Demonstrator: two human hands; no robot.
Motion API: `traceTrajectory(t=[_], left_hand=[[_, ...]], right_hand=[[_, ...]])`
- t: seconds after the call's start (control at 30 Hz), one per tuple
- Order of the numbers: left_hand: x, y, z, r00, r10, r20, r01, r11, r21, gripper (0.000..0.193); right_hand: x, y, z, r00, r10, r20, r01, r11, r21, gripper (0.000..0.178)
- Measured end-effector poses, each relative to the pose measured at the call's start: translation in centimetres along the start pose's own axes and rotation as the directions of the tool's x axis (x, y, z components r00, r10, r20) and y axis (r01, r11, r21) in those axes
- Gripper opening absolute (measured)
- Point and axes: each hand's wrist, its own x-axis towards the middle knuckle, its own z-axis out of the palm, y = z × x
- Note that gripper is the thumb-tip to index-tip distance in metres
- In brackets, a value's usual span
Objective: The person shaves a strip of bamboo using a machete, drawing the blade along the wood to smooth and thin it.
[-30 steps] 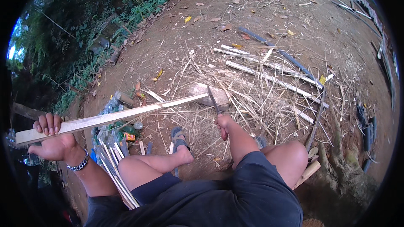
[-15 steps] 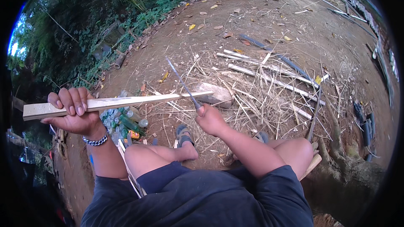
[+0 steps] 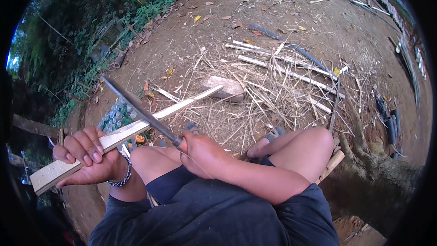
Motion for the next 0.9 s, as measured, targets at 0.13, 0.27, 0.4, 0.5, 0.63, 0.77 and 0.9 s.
traceTrajectory(t=[0.13,0.27,0.4,0.5,0.63,0.77,0.9], left_hand=[[-0.1,-0.1,0.3,1.0,-0.021,0.007,0.021,1.0,-0.022,0.057],[0.5,0.0,-0.3,1.0,-0.027,-0.011,0.027,0.999,-0.029,0.056],[0.7,-0.4,0.1,0.998,-0.024,0.056,0.026,0.999,-0.039,0.055],[1.5,-1.2,-0.2,0.998,-0.035,0.053,0.038,0.998,-0.044,0.054],[2.3,-1.2,-1.4,1.0,-0.023,-0.019,0.023,1.0,0.011,0.053],[2.0,-1.0,-0.6,0.997,-0.069,0.037,0.07,0.998,-0.011,0.05],[2.8,-2.2,-0.9,1.0,-0.013,0.021,0.014,0.999,-0.049,0.05]], right_hand=[[0.2,3.0,-0.3,0.983,0.181,0.009,-0.18,0.981,-0.066,0.029],[0.3,3.7,-1.1,0.969,0.247,0.025,-0.244,0.966,-0.085,0.029],[0.7,1.6,-0.8,0.996,0.041,0.081,-0.036,0.997,-0.071,0.028],[2.1,8.9,-1.1,0.957,0.291,0.023,-0.288,0.954,-0.079,0.029],[2.3,3.3,-0.7,0.975,0.193,0.11,-0.183,0.979,-0.092,0.027],[3.9,9.5,-1.3,0.968,0.245,0.053,-0.241,0.968,-0.071,0.029],[4.5,11.0,-1.6,0.952,0.303,-0.053,-0.307,0.926,-0.221,0.033]])
